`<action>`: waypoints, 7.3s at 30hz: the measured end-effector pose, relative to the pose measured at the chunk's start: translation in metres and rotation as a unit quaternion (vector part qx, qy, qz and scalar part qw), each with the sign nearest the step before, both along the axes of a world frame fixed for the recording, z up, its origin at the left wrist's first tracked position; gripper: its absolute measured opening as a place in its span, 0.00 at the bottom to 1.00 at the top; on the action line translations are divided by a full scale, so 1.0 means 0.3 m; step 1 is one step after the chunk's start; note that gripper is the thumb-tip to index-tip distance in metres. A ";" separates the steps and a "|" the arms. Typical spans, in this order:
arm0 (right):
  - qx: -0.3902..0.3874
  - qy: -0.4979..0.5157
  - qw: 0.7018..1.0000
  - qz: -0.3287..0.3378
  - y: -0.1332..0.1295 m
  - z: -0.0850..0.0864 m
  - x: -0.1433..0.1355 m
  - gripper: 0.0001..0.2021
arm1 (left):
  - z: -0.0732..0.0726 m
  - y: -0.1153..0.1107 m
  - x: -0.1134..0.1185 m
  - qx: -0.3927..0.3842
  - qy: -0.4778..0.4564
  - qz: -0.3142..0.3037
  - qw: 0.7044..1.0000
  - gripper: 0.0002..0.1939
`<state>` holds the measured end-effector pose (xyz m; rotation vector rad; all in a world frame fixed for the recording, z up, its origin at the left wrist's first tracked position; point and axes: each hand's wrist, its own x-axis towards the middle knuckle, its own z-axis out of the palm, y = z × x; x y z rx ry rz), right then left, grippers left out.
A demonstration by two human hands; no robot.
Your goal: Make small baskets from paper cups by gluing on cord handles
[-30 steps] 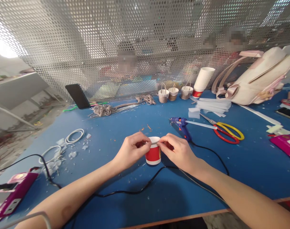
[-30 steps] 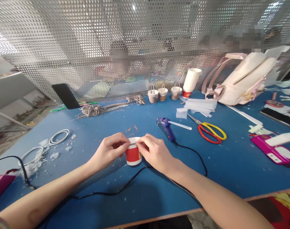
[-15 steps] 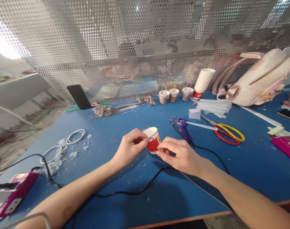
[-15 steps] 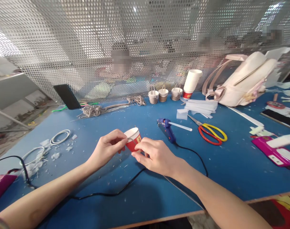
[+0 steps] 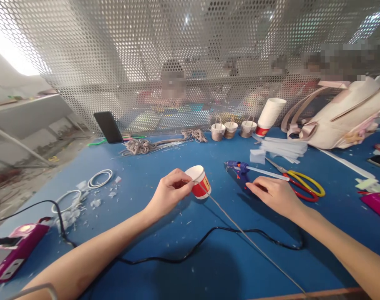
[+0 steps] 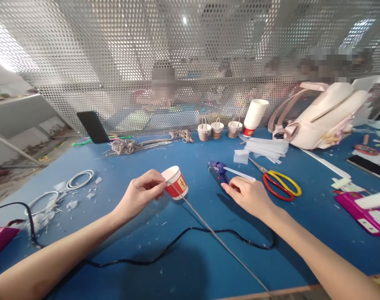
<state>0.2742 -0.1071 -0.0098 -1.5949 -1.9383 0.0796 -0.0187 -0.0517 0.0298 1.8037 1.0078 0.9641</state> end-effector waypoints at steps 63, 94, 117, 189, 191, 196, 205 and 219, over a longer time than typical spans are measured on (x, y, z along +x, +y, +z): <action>-0.018 0.137 0.980 0.146 0.020 0.029 -0.181 0.10 | -0.058 0.029 0.124 -0.105 -0.051 0.083 0.990 0.08; -0.043 0.151 0.984 0.088 -0.147 0.051 -0.190 0.10 | -0.064 -0.077 0.137 -0.243 -0.117 0.006 0.963 0.12; 0.023 0.103 0.984 0.142 -0.141 0.022 -0.194 0.06 | -0.046 -0.088 0.149 -0.220 -0.084 0.045 0.971 0.10; -0.068 0.174 0.981 0.047 -0.113 0.071 -0.143 0.14 | -0.074 -0.030 0.110 -0.246 -0.122 -0.035 0.961 0.05; -0.079 0.180 0.979 0.060 -0.117 0.073 -0.148 0.14 | -0.075 -0.030 0.110 -0.248 -0.119 -0.038 0.961 0.05; -0.078 0.199 0.975 0.058 -0.133 0.065 -0.164 0.13 | -0.071 -0.029 0.108 -0.246 -0.118 -0.041 0.961 0.05; -0.107 0.228 0.967 0.038 -0.104 0.067 -0.130 0.14 | -0.076 -0.028 0.107 -0.245 -0.136 -0.031 0.959 0.06; -0.123 0.250 0.960 -0.035 -0.095 0.041 -0.112 0.19 | -0.071 -0.025 0.104 -0.250 -0.140 -0.043 0.957 0.04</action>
